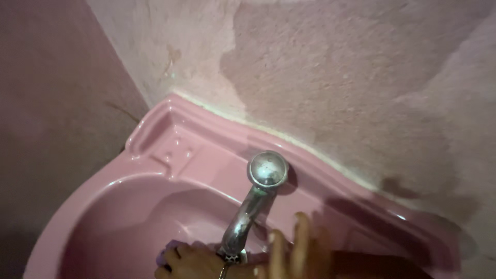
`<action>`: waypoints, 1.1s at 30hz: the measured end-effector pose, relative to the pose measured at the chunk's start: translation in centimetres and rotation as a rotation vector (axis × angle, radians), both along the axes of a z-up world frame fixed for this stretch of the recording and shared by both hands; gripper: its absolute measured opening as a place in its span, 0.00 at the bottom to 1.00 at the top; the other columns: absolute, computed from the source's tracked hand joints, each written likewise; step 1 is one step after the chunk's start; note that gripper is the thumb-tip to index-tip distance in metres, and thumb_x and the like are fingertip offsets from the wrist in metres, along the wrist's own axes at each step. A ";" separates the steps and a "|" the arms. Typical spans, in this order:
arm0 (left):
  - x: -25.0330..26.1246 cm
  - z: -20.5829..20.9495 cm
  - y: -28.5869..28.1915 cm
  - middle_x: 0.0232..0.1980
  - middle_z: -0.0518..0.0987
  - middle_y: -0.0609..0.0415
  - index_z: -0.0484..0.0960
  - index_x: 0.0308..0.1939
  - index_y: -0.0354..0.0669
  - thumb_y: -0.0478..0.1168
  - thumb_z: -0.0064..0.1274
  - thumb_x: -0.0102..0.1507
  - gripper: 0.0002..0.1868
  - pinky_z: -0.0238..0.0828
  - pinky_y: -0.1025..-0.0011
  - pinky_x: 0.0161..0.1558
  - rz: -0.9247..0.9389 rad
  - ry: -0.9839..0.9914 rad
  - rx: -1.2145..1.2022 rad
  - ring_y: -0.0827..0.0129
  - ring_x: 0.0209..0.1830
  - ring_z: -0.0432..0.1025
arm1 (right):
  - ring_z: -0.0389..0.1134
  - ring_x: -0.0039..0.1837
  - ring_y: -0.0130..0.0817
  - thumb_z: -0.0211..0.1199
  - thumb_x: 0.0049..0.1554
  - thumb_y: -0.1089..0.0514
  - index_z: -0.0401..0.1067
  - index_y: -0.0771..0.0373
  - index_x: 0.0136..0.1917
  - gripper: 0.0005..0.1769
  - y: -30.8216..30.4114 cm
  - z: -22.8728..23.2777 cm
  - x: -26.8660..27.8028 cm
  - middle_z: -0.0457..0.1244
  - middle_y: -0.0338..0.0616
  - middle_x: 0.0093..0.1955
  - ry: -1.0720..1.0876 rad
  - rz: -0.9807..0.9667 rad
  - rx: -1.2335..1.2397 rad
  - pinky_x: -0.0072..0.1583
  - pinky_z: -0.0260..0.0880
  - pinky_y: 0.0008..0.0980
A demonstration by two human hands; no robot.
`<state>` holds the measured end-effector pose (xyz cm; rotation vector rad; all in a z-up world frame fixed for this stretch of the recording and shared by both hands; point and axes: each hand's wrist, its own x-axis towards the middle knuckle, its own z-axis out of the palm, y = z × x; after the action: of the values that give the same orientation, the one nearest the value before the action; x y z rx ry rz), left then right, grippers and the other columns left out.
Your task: The person wipes the surfaces of a pink corner sink and a metal faucet with a purple cloth.
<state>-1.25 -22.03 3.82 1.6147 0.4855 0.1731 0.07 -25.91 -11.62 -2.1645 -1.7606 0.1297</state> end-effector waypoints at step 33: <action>-0.9 1.8 -1.3 0.79 0.56 0.38 0.59 0.76 0.44 0.48 0.50 0.58 0.41 0.34 0.30 0.71 -0.281 -0.081 0.235 0.38 0.79 0.46 | 0.67 0.55 0.52 0.57 0.58 0.53 0.72 0.61 0.58 0.17 4.7 -0.9 0.4 0.63 0.57 0.57 -0.046 -0.083 0.045 0.50 0.71 0.52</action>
<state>-2.12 -23.32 5.62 1.8791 0.1755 0.0855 0.51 -21.22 -12.54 -2.2210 -1.6784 0.0203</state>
